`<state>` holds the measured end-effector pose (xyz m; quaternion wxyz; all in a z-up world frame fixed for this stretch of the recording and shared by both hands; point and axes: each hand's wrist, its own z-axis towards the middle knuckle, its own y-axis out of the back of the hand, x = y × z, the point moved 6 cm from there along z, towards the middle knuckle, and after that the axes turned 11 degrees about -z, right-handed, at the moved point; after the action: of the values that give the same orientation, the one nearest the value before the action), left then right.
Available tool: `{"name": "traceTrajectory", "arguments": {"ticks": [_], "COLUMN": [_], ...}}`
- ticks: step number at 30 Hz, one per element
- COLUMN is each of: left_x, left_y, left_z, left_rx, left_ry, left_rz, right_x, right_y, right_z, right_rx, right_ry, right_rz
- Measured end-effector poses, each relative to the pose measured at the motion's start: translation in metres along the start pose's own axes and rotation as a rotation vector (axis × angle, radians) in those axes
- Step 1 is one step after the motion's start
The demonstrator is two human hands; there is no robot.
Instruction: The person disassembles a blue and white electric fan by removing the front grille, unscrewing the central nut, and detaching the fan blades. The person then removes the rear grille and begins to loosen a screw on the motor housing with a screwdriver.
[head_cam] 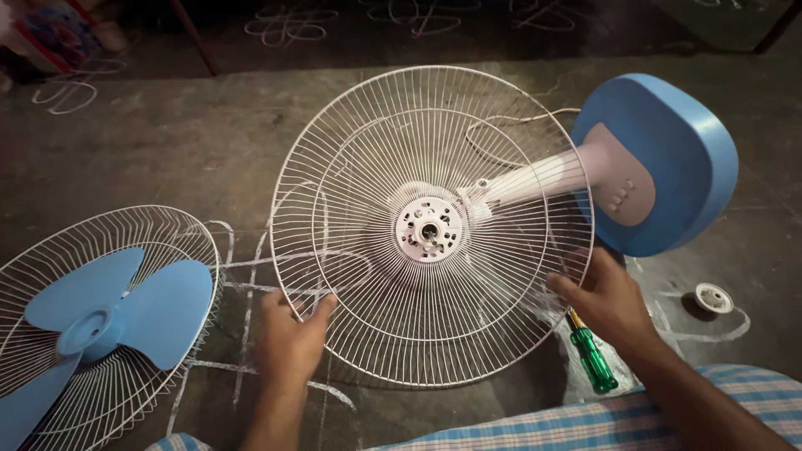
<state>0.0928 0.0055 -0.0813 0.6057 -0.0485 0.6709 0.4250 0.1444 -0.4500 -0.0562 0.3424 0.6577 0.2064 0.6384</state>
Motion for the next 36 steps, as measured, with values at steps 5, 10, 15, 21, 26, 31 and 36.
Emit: {"name": "traceTrajectory", "arguments": {"ticks": [5, 10, 15, 21, 26, 31, 36], "left_x": [-0.001, 0.01, 0.011, -0.001, -0.007, -0.008, -0.007], "left_y": [0.0, 0.001, 0.002, 0.001, 0.0, -0.001, 0.001], "left_z": [0.005, 0.01, 0.008, -0.002, -0.004, -0.006, -0.004], "left_rx": [-0.011, -0.018, 0.064, 0.064, 0.098, 0.13, 0.139], "left_ry": [-0.019, 0.0, 0.139, 0.121, 0.14, 0.23, 0.219], "left_rz": [-0.054, -0.059, 0.135, 0.175, 0.133, 0.098, 0.092], "right_x": [0.024, 0.06, 0.091, 0.126, 0.151, 0.159, 0.159], "right_y": [0.015, 0.023, 0.002, -0.049, -0.095, -0.106, -0.092], "right_z": [-0.009, -0.027, -0.038, -0.029, -0.008, -0.004, -0.002], "right_rx": [-0.234, -0.469, -0.412, -0.189, -0.122, -0.309, -0.358], "right_ry": [0.103, 0.341, 0.569, 0.689, 0.743, 0.816, 0.842], "right_rz": [-0.153, -0.465, -0.428, -0.501, -0.561, -0.419, -0.287]}}
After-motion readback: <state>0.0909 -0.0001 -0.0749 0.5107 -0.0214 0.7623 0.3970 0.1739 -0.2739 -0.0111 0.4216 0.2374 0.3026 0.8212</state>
